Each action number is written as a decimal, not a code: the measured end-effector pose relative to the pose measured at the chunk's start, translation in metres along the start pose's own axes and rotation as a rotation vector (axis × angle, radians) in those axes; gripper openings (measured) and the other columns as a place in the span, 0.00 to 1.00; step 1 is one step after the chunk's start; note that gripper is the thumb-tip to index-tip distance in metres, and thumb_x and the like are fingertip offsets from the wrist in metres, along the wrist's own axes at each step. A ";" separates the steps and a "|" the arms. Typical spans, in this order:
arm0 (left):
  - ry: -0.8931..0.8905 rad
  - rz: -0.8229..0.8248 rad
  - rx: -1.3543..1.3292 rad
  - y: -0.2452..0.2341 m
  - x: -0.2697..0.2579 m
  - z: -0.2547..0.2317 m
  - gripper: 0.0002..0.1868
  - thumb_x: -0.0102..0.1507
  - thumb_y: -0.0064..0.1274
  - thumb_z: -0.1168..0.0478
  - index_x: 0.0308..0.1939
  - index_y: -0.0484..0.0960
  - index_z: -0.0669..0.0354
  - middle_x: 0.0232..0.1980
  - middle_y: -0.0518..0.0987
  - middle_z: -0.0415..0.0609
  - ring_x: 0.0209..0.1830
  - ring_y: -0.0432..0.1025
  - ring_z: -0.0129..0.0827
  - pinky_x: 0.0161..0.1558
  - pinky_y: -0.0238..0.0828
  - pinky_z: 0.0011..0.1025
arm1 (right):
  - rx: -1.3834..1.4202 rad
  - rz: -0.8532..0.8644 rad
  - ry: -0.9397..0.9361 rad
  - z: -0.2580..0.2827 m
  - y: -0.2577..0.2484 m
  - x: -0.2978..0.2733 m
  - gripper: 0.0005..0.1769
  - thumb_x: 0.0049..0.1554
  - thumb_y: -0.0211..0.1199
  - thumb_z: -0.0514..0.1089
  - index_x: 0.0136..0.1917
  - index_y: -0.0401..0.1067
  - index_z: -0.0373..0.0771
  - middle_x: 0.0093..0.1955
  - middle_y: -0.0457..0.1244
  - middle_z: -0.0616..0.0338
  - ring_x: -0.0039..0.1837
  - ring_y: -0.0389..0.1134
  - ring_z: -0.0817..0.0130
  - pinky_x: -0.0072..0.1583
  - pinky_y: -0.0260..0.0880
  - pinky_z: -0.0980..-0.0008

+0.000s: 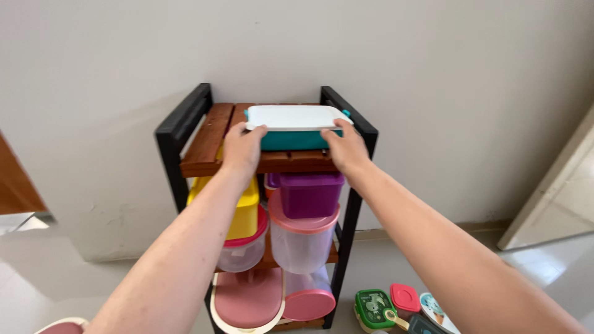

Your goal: The person removes various plastic food containers and tubs from a three-tier rolling cart and places them on the floor. The person handles each container one at a time, including rectangular and round containers with colored lids, and sets them down in a group on the tiled floor.

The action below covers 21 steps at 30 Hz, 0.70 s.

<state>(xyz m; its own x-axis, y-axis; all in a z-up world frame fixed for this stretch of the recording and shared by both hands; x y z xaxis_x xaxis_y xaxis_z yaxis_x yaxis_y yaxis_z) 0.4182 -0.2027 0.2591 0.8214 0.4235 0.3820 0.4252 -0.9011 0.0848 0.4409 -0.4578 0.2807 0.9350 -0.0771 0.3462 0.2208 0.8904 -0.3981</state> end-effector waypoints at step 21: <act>-0.026 -0.415 -0.049 -0.315 -0.214 -0.181 0.28 0.66 0.50 0.52 0.67 0.71 0.61 0.61 0.77 0.54 0.57 0.77 0.39 0.51 0.79 0.37 | 0.566 0.335 -0.397 0.232 0.077 -0.248 0.30 0.52 0.70 0.46 0.60 0.55 0.47 0.55 0.56 0.53 0.56 0.67 0.65 0.52 0.77 0.64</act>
<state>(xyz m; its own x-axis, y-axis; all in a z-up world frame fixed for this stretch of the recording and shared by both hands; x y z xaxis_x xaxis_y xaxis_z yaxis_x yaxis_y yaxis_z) 0.0391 -0.0261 0.3171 0.5935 0.7535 0.2830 0.7042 -0.6563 0.2709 0.1616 -0.2659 0.3611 0.7334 0.3086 0.6057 -0.3324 0.9400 -0.0765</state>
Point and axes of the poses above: each hand's wrist, its own x-axis towards the middle knuckle, its own y-axis out of the palm, z = x × y, the point moved 7 cm from there along x, towards the middle knuckle
